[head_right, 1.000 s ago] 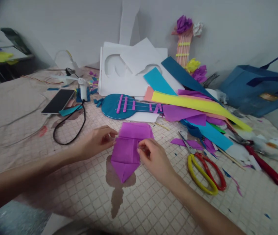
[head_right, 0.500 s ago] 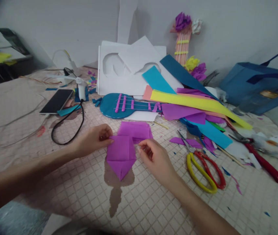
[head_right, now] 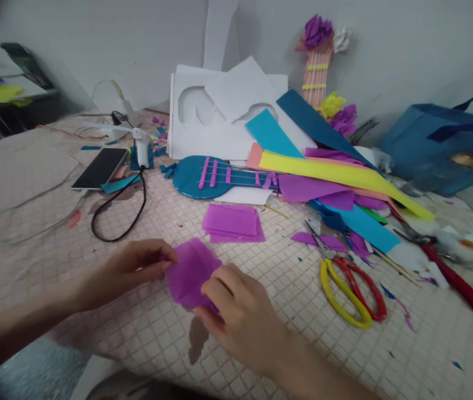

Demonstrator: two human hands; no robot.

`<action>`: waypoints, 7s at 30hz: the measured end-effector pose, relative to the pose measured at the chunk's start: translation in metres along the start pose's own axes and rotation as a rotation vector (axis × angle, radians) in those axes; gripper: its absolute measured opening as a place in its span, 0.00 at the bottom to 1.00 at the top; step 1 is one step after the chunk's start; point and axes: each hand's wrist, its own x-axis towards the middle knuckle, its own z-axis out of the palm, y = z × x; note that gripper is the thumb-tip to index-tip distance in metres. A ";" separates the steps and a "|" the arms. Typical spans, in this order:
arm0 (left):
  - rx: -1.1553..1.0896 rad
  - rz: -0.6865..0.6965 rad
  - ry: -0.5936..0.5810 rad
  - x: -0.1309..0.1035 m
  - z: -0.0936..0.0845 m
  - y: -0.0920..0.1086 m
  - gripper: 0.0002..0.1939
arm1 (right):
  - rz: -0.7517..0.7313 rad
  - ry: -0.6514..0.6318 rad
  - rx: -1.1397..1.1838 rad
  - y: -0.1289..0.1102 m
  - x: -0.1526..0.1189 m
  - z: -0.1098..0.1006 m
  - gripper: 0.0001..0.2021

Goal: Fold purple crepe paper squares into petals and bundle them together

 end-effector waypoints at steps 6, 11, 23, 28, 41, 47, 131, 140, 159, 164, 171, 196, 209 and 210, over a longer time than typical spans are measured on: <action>-0.623 -0.154 -0.166 -0.028 0.024 0.017 0.14 | -0.012 0.070 -0.069 -0.019 0.000 0.010 0.12; -0.419 -0.086 -0.211 -0.045 0.029 0.025 0.19 | 0.013 0.043 -0.134 -0.020 -0.004 0.017 0.01; 0.466 0.576 -0.008 -0.007 0.036 0.001 0.20 | -0.226 0.006 -0.149 -0.003 -0.023 -0.008 0.12; 0.605 0.805 -0.016 0.014 0.030 0.001 0.05 | -0.364 0.010 -0.194 0.008 -0.020 -0.018 0.11; 0.882 1.125 -0.024 -0.001 0.031 0.008 0.09 | -0.401 0.022 -0.287 0.037 -0.039 -0.030 0.07; 0.674 0.913 -0.199 0.008 0.033 0.008 0.12 | -0.369 -0.040 -0.213 0.024 -0.044 -0.032 0.10; 0.452 0.378 0.191 0.000 0.070 0.007 0.13 | 0.241 -0.126 0.177 0.007 -0.032 0.001 0.10; 0.739 0.758 0.085 -0.035 0.057 0.005 0.13 | 0.216 -0.133 0.177 0.008 -0.032 0.001 0.10; 0.840 0.626 0.121 -0.042 0.064 0.000 0.16 | 0.223 -0.121 0.154 0.006 -0.031 0.001 0.10; 0.850 0.606 -0.013 -0.042 0.068 -0.003 0.19 | 0.197 -0.107 0.139 0.008 -0.032 0.002 0.11; 0.925 0.558 -0.068 -0.052 0.066 -0.010 0.27 | 0.212 -0.121 0.158 0.010 -0.035 0.004 0.13; 1.049 0.446 0.017 -0.068 0.075 -0.013 0.34 | 0.219 -0.121 0.154 0.008 -0.035 0.002 0.12; 0.991 0.601 -0.007 -0.056 0.069 0.001 0.25 | 0.187 -0.098 0.160 0.009 -0.035 0.004 0.11; 0.979 0.629 -0.025 -0.054 0.069 0.002 0.25 | 0.184 -0.097 0.163 0.009 -0.035 0.004 0.11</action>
